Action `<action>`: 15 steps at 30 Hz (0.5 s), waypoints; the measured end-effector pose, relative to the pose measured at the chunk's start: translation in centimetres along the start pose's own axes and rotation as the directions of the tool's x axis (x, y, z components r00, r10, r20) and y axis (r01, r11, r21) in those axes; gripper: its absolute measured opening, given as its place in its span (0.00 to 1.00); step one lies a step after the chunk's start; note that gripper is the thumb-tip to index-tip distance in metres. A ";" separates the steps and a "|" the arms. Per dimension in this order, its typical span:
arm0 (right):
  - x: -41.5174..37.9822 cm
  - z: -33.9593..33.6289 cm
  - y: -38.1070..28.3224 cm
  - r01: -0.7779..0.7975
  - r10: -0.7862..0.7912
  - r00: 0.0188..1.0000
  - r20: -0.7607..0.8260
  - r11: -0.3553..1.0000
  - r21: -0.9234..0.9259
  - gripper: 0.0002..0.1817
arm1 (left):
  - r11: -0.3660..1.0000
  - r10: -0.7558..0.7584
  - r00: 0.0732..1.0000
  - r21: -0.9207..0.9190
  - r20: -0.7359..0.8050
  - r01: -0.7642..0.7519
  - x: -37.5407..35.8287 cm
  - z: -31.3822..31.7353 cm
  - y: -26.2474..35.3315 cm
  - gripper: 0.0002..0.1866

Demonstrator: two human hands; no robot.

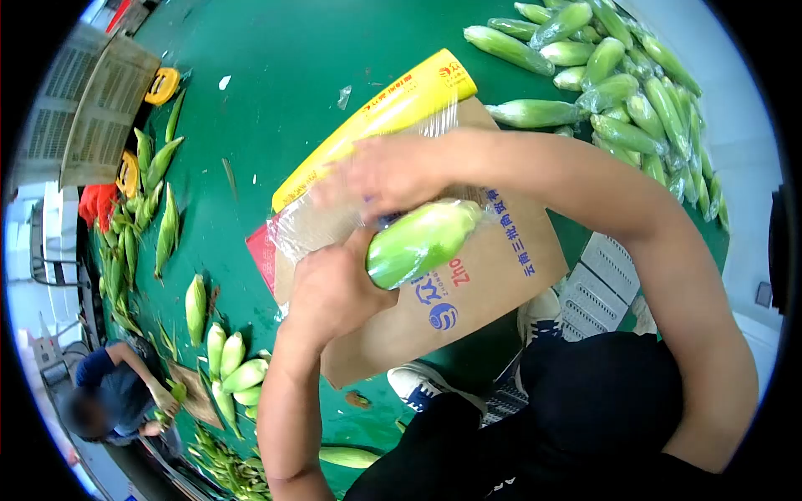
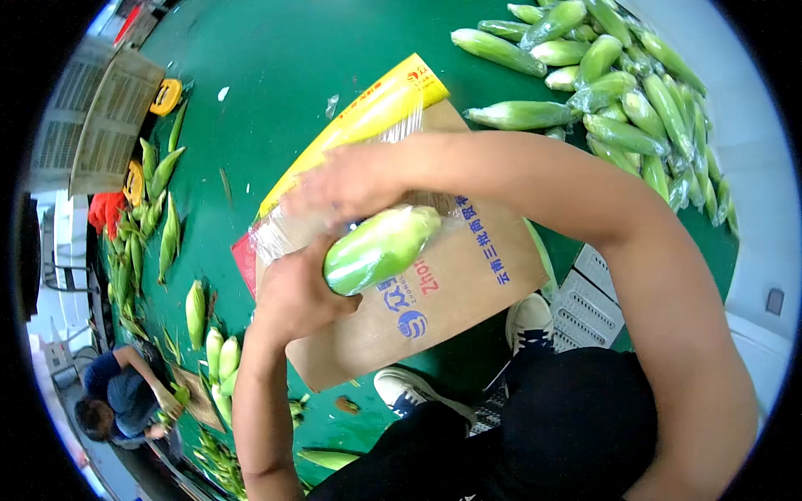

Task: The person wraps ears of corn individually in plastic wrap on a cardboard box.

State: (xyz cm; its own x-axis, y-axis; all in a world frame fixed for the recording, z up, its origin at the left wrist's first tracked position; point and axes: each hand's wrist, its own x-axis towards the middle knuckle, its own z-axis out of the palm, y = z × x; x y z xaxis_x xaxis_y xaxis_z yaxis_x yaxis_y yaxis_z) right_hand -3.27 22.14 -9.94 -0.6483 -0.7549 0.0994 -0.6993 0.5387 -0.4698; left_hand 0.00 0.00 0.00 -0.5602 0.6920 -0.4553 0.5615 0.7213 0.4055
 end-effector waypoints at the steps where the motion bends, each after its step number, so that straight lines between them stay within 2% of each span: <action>1: 0.1 1.6 -0.6 0.045 -0.047 0.999 -0.008 0.986 -0.157 0.37 | 0.999 0.033 0.999 -0.036 0.029 -0.032 0.1 -0.4 -0.7 0.40; 2: 0.1 3.2 -0.8 0.087 -0.091 0.996 0.000 0.949 -0.302 0.37 | 0.995 0.064 0.996 -0.082 0.065 -0.058 0.2 -0.6 -1.4 0.40; 3: -1.0 2.6 -0.2 0.088 -0.097 0.995 -0.014 0.944 -0.317 0.36 | 0.995 0.075 0.992 -0.079 0.105 -0.067 1.2 -0.7 -0.2 0.40; 5: -0.8 2.2 -0.4 0.091 -0.104 0.994 -0.022 0.941 -0.324 0.36 | 0.992 0.097 0.976 -0.104 0.195 -0.077 1.4 -1.2 -0.1 0.41; 6: -1.2 2.6 -0.9 0.092 -0.101 0.995 -0.020 0.961 -0.262 0.35 | 0.992 0.119 0.976 -0.060 0.185 -0.110 0.7 -0.7 0.9 0.42; 7: -1.5 2.1 -1.7 0.068 -0.065 0.998 0.021 0.963 -0.263 0.35 | 0.997 0.078 0.970 -0.031 0.230 -0.072 0.4 -0.2 1.1 0.43; 12: -1.7 3.0 -2.2 0.081 -0.098 0.993 -0.058 0.967 -0.242 0.38 | 0.957 0.115 0.964 -0.286 0.238 -0.043 -1.6 2.4 0.4 0.36; 15: -2.1 3.4 -3.0 0.093 -0.103 0.994 -0.031 0.970 -0.224 0.39 | 0.967 0.099 0.956 -0.254 0.274 -0.028 -3.0 2.4 1.6 0.35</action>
State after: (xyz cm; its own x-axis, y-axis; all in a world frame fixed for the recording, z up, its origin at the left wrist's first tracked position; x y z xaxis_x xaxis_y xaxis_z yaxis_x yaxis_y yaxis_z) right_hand 1.18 20.85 -11.73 -0.5820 -0.7943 0.1742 -0.8063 0.5361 -0.2498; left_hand 4.06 -0.99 0.18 -0.3128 0.7258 -0.6127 0.4038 0.6855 0.6058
